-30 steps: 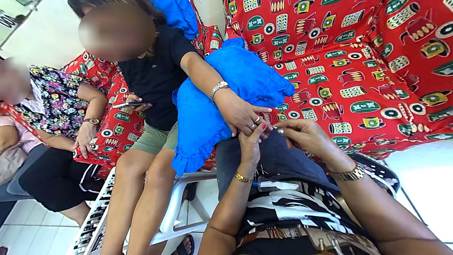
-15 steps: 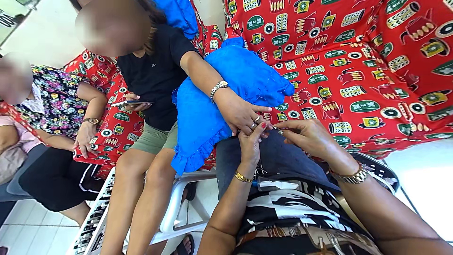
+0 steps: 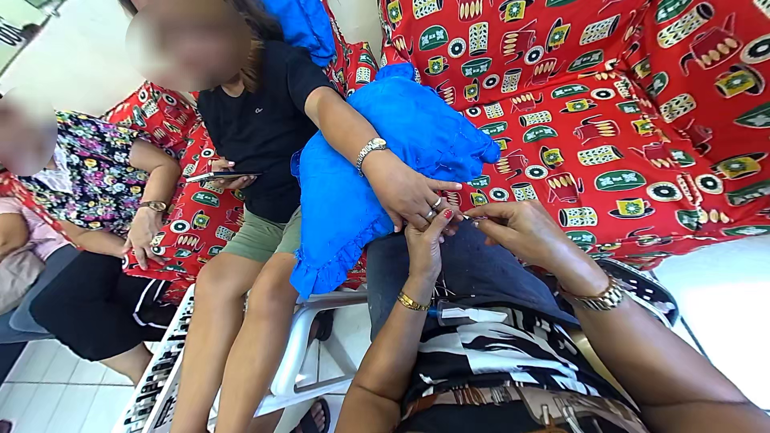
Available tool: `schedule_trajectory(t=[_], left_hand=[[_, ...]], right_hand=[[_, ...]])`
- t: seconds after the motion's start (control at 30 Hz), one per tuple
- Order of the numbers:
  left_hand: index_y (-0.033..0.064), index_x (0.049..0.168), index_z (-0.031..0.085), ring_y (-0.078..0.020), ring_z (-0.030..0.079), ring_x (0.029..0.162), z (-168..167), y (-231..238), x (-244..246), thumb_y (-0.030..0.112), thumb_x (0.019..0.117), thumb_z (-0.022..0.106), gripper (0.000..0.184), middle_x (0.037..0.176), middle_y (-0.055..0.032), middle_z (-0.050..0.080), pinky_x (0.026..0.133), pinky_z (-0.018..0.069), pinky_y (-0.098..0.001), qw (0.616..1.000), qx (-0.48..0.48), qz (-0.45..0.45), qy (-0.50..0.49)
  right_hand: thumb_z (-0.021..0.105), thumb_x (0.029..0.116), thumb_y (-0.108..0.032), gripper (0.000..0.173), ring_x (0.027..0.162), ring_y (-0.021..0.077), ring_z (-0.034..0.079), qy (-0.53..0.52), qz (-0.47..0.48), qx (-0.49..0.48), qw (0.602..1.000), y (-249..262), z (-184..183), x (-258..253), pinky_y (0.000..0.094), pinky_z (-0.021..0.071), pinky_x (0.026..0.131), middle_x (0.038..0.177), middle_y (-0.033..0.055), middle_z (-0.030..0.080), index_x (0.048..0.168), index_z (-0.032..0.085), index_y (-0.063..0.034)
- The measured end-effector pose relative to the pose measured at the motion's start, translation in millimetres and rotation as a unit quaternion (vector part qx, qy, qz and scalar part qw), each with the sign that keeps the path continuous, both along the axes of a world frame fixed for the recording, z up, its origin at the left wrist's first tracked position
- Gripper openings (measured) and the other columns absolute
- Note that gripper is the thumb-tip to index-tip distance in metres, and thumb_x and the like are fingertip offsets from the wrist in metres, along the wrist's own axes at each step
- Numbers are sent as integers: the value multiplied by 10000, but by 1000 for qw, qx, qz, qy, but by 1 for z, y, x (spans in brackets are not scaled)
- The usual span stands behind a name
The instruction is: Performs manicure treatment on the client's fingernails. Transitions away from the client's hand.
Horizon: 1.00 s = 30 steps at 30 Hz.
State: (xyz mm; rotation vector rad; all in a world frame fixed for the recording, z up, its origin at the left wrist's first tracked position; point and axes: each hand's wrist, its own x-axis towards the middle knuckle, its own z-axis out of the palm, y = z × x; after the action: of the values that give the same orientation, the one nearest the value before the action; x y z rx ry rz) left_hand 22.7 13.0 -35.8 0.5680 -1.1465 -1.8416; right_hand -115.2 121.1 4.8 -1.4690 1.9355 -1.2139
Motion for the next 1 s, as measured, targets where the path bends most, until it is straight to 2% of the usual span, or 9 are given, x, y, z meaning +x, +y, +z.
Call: schedule_trajectory(t=[0.17,0.33,0.43,0.67,0.83,1.0], left_hand=[[77,928,736,-99,676,689,0,0,0,78,933,684,53,850,-74,736,642,566,-238,1000,5,3,2],[78,938,741,-102,680,700,0,1,0,80,934,691,51,868,-80,740,646,566,-236,1000,6,4,3],[70,948,737,-101,681,713,0,1,1,64,944,672,66,890,-88,741,640,560,-227,1000,4,1,2],[74,933,739,-96,682,707,0,0,0,66,941,674,66,891,-80,745,642,565,-227,1000,-6,4,0],[75,950,741,-103,690,733,0,0,0,81,945,673,68,911,-83,745,652,569,-229,1000,-5,1,1],[78,953,742,-97,686,723,0,1,1,74,946,676,67,901,-84,748,651,563,-225,1000,-5,-1,3]], right_hand=[[599,1014,-101,203,519,70,574,-1,0,7,1000,-1,2,0,281,509,532,659,-8,654,1092,786,-115],[605,1019,-93,191,560,82,627,-28,-1,31,999,-1,8,2,291,551,577,709,12,693,1100,778,-98],[605,1018,-88,190,549,74,619,-33,-2,34,999,-2,7,2,274,544,564,696,7,687,1096,778,-94],[601,1011,-97,192,520,78,578,1,-1,-4,1000,-3,0,2,294,510,530,656,-2,657,1067,784,-99],[596,1009,-91,192,504,64,556,1,-1,-21,1000,-4,-5,3,262,498,520,638,-1,636,1066,780,-83],[595,1023,-88,182,472,36,541,-69,4,-6,998,-3,-6,2,214,488,484,627,-2,628,1088,764,-65]])
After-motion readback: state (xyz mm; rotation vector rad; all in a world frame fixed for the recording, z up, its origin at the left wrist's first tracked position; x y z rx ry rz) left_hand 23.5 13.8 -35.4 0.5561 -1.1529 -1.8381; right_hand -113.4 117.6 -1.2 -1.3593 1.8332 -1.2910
